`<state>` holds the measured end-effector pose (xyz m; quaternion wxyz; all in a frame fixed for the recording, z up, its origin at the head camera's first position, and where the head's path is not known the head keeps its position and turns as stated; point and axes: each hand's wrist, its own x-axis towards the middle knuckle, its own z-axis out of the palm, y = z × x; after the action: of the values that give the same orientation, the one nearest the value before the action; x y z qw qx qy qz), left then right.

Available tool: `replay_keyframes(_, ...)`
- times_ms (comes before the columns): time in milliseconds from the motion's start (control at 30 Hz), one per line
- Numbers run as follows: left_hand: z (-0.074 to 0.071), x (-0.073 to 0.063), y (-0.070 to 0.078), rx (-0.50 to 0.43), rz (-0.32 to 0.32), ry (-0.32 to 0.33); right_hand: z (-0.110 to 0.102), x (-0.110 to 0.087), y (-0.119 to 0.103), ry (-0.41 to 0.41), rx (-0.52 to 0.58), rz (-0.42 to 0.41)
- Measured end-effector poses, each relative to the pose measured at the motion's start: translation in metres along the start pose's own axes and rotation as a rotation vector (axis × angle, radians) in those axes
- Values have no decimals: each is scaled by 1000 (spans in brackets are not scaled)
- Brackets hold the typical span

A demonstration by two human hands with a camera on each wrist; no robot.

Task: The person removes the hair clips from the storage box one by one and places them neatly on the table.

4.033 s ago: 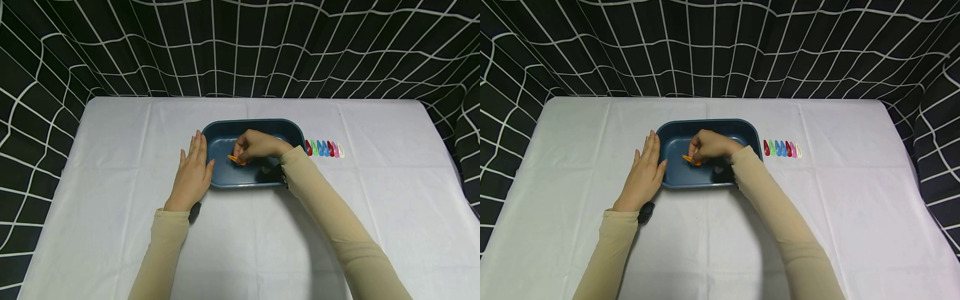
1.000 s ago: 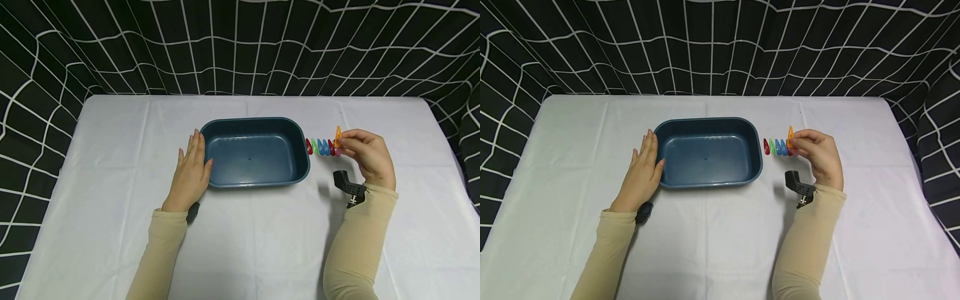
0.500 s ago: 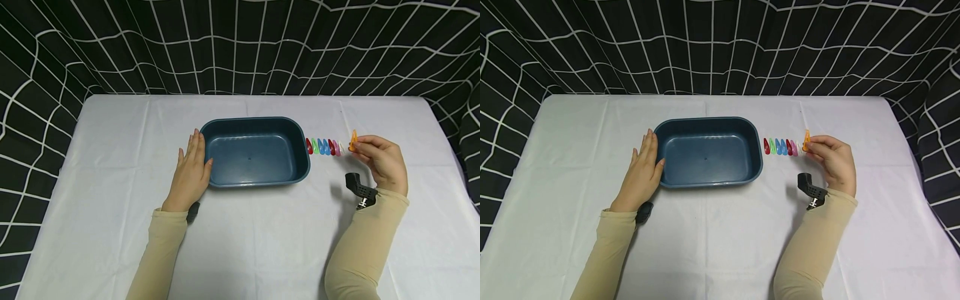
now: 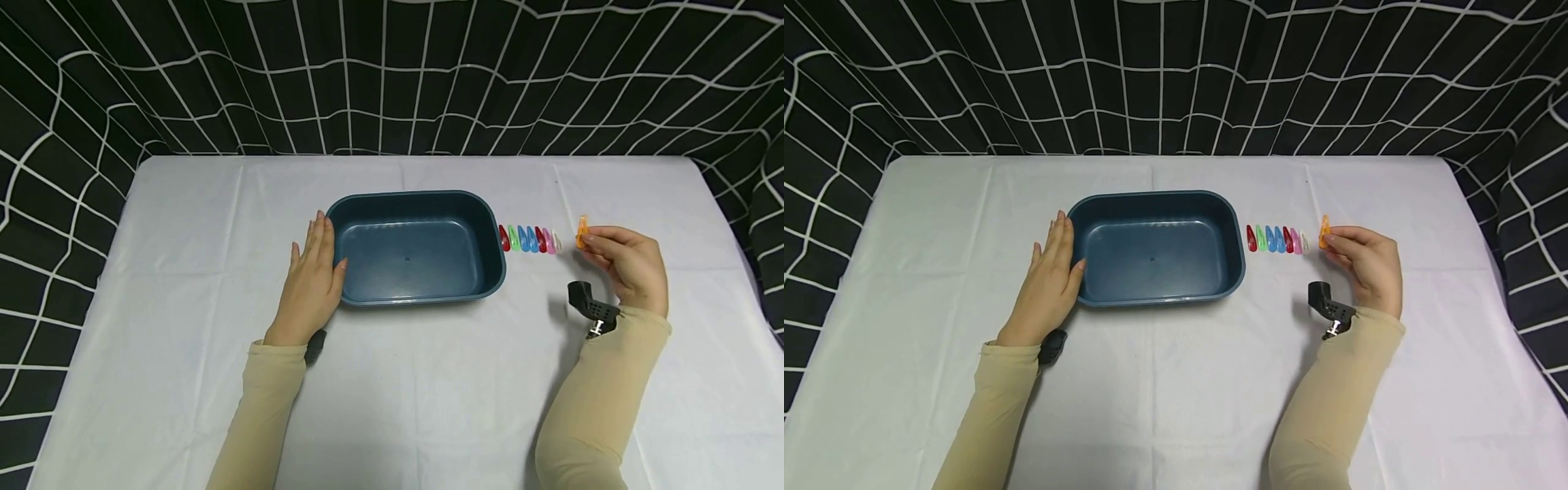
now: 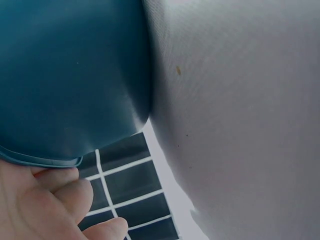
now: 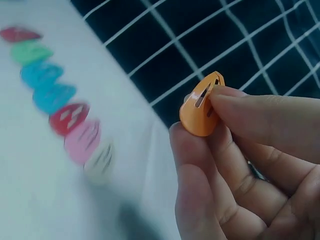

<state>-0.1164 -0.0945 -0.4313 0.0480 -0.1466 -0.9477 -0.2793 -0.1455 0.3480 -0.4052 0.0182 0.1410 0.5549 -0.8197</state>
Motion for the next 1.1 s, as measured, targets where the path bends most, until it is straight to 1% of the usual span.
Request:
replay_keyframes(133,1,0,-1,3,-5,1,-6,7,0,17,-85,64)
replay_keyframes(233,2,0,-1,2,-2,3,-12,12,1,49,-122,116)
replay_keyframes(267,2,1,-1,0,0,3,-13,14,1,63,-155,128)
replay_keyframes(333,3,1,-1,0,0,2,-16,17,1,88,-256,142)
replay_keyframes(433,3,1,-1,-1,-2,-1,-18,24,1,114,-437,153)
replay_keyframes(467,2,2,-2,0,-3,-3,-18,26,1,119,-515,154)
replay_keyframes(567,1,2,-2,0,-5,-6,-18,31,3,122,-644,171)
replay_keyframes(667,1,2,-3,0,-4,-7,-16,34,4,135,-718,187)
replay_keyframes(867,2,2,-3,-1,-2,-2,-14,37,5,156,-722,186)
replay_keyframes(933,2,2,-3,1,0,0,-13,37,5,158,-743,182)
replay_keyframes(1100,3,2,-3,3,0,1,-10,37,6,170,-907,152)
